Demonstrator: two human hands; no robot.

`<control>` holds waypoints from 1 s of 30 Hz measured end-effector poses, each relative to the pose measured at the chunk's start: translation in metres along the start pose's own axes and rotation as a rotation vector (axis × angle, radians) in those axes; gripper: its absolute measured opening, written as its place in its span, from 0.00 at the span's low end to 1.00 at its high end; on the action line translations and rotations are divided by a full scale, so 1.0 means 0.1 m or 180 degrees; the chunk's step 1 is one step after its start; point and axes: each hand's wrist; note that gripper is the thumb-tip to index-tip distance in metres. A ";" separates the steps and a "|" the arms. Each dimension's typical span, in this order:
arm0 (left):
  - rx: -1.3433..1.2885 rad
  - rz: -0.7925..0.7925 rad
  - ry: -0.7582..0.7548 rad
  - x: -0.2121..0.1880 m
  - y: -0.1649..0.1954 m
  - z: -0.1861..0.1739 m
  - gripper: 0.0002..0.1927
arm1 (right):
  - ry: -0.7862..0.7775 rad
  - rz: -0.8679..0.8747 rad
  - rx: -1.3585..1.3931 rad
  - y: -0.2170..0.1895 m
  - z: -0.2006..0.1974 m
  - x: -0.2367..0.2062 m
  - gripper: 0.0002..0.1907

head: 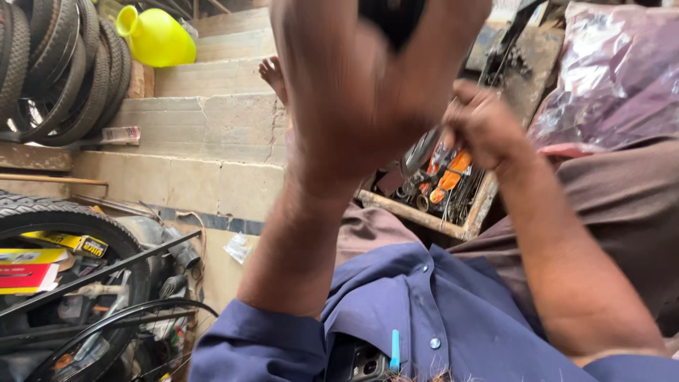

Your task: The person holds a bicycle wheel and repeatedly adjusts the spokes and rim by hand, rotating the wheel to access different sections. The person works in a cluttered workshop with tires and tools visible nearby.

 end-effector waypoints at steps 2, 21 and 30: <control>-0.0496 -0.0363 0.0192 -0.25 0.03 0.06 0.15 | 0.0560 0.0008 -0.0065 -0.06 -0.02 -0.02 0.17; -0.0946 -0.0419 0.0692 -0.98 -0.13 0.49 0.18 | 0.0778 -0.0773 -0.2084 0.02 0.30 -0.28 0.11; -0.0996 -0.0387 0.0710 -0.94 -0.09 0.51 0.16 | 0.0278 -0.1054 -0.2486 -0.18 0.42 -0.37 0.14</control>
Point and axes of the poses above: each hand's wrist, its own x-axis towards the middle knuckle, its own z-axis out of the palm, y = z × x, and after that the axes turned 1 degree about -x, right-handed
